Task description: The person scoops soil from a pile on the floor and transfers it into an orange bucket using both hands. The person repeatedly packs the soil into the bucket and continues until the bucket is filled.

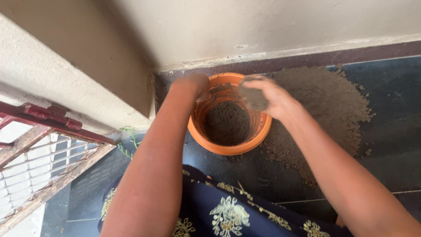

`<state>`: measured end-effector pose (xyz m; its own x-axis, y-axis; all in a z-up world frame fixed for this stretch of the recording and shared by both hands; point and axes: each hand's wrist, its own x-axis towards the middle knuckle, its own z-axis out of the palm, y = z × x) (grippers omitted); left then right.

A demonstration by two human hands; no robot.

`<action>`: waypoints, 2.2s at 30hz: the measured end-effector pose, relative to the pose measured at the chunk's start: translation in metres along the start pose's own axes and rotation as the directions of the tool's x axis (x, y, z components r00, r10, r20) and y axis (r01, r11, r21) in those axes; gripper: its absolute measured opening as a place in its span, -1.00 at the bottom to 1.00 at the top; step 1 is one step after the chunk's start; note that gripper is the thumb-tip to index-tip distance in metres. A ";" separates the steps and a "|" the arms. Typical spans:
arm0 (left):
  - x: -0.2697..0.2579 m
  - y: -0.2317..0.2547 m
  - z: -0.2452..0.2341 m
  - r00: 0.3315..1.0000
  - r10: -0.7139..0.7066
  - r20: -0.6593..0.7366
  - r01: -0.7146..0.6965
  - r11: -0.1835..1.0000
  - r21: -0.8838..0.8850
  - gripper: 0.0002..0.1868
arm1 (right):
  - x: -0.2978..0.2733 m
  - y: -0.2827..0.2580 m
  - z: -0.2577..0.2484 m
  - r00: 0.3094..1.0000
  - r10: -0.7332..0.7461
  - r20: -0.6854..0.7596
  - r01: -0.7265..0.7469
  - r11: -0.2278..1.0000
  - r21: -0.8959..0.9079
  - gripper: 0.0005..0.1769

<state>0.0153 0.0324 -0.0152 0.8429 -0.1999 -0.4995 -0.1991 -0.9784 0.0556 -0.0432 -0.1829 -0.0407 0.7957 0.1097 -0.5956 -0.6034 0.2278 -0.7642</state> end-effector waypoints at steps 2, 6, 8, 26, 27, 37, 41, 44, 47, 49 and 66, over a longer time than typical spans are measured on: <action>-0.001 0.001 0.002 1.000 -0.024 0.002 0.024 1.000 -0.005 -0.59 | 0.012 0.005 0.014 0.996 0.094 -0.002 -0.093 0.984 -0.151 -0.57; -0.002 -0.009 0.001 0.998 -0.067 0.015 0.068 0.996 -0.064 -0.53 | 0.035 0.008 0.029 0.999 -0.038 -0.012 0.024 0.821 -0.570 -0.49; -0.001 -0.017 0.003 0.998 -0.052 -0.042 0.048 0.995 -0.083 -0.46 | 0.044 0.005 0.033 0.986 -0.166 -0.020 0.101 0.690 -0.717 -0.53; 0.017 -0.023 0.039 0.941 -0.238 0.240 0.260 0.963 -0.066 -0.57 | 0.118 0.092 0.059 0.995 0.095 -0.019 -0.095 0.913 -0.396 -0.31; 0.017 -0.023 0.036 0.925 -0.273 0.265 0.300 0.952 -0.067 -0.57 | 0.123 0.100 0.058 0.991 0.074 -0.111 -0.106 0.943 -0.316 -0.33; 0.005 -0.036 0.071 0.917 -0.204 0.342 0.192 0.979 0.071 -0.45 | 0.163 0.166 0.043 0.917 -0.397 0.028 0.373 0.834 -0.406 -0.30; -0.002 -0.040 0.076 0.907 -0.222 0.359 0.212 0.975 0.067 -0.35 | 0.141 0.150 0.056 0.964 -0.249 -0.091 0.235 0.961 -0.143 -0.27; -0.005 -0.037 0.072 0.904 -0.218 0.368 0.204 0.976 0.076 -0.26 | 0.121 0.140 0.058 0.998 -0.056 0.034 0.058 0.996 -0.066 -0.22; -0.003 -0.036 0.063 0.911 -0.206 0.356 0.186 0.978 0.091 -0.16 | 0.117 0.128 0.059 0.974 -0.225 0.010 0.224 0.964 -0.140 -0.32; 0.001 -0.036 0.066 0.916 -0.206 0.343 0.182 0.978 0.101 -0.09 | 0.120 0.126 0.059 0.918 -0.302 -0.259 0.312 0.950 0.000 -0.32; -0.012 -0.032 0.064 0.884 -0.209 0.419 0.158 0.975 0.154 -0.06 | 0.120 0.139 0.053 0.781 -0.571 -0.253 0.444 0.793 -0.418 -0.33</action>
<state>-0.0207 0.0700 -0.0664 0.5772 0.0495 -0.8151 -0.1382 -0.9778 -0.1573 -0.0284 -0.0867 -0.2054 0.9528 -0.2894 -0.0917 -0.1470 -0.1756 -0.9734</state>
